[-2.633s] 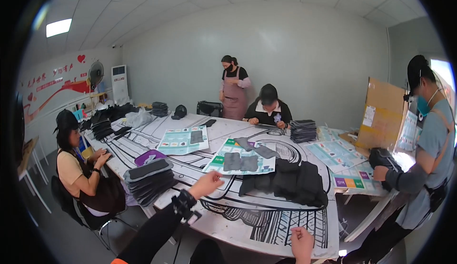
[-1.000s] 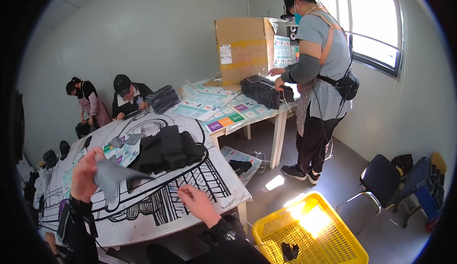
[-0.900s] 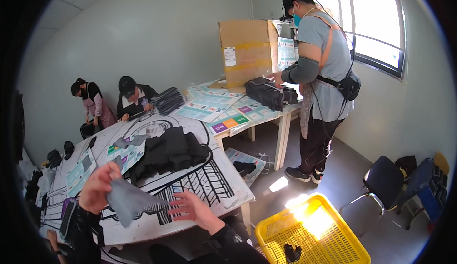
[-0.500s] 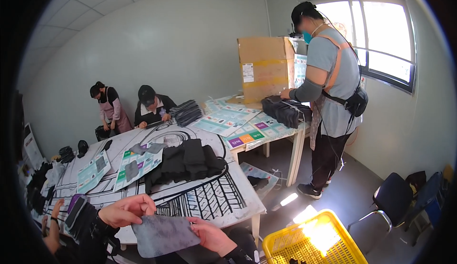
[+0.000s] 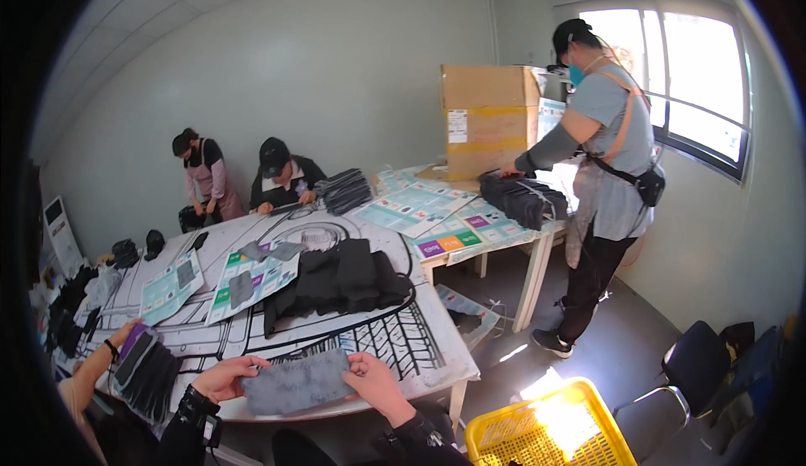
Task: Sorting and inspecting shoe upper components at a manufacturing table.
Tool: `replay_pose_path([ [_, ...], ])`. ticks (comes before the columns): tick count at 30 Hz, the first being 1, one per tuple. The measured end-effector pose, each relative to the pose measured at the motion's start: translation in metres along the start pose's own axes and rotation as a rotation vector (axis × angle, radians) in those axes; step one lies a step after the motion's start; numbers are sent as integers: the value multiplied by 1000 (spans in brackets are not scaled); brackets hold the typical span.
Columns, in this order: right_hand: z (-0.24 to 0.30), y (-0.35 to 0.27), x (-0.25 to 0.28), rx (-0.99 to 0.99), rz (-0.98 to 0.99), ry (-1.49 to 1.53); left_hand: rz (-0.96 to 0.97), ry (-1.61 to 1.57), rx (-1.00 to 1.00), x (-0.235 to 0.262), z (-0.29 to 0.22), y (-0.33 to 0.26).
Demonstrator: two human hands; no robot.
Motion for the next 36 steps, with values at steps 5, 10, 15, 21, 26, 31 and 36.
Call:
replay_pose_path([
  [5,-23,30,-4,144,-123,-134,-47,-163,-85,44,28,33],
  [10,-28,47,-8,166,-139,-286,-171,-208,-38,66,66,43],
  [15,-16,38,-9,176,-269,-583,-441,-94,-220,39,61,29],
  [21,-5,35,6,340,-248,-903,-550,136,-272,42,56,30],
  [26,4,32,5,117,-148,-707,-492,163,-211,50,53,34],
  [31,12,26,2,243,-152,-861,-474,143,-192,50,45,33],
  [36,12,22,4,270,-207,-828,-774,860,-485,61,8,45],
])
Point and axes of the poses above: each hand's wrist, its own y-axis towards the middle knuckle, its own x-axis out of the back of the hand, z = x × y, the point moved 4 cm from there along y, towards the middle knuckle, and after that the axes turned 3 degrees about x, right-handed, at the moved point
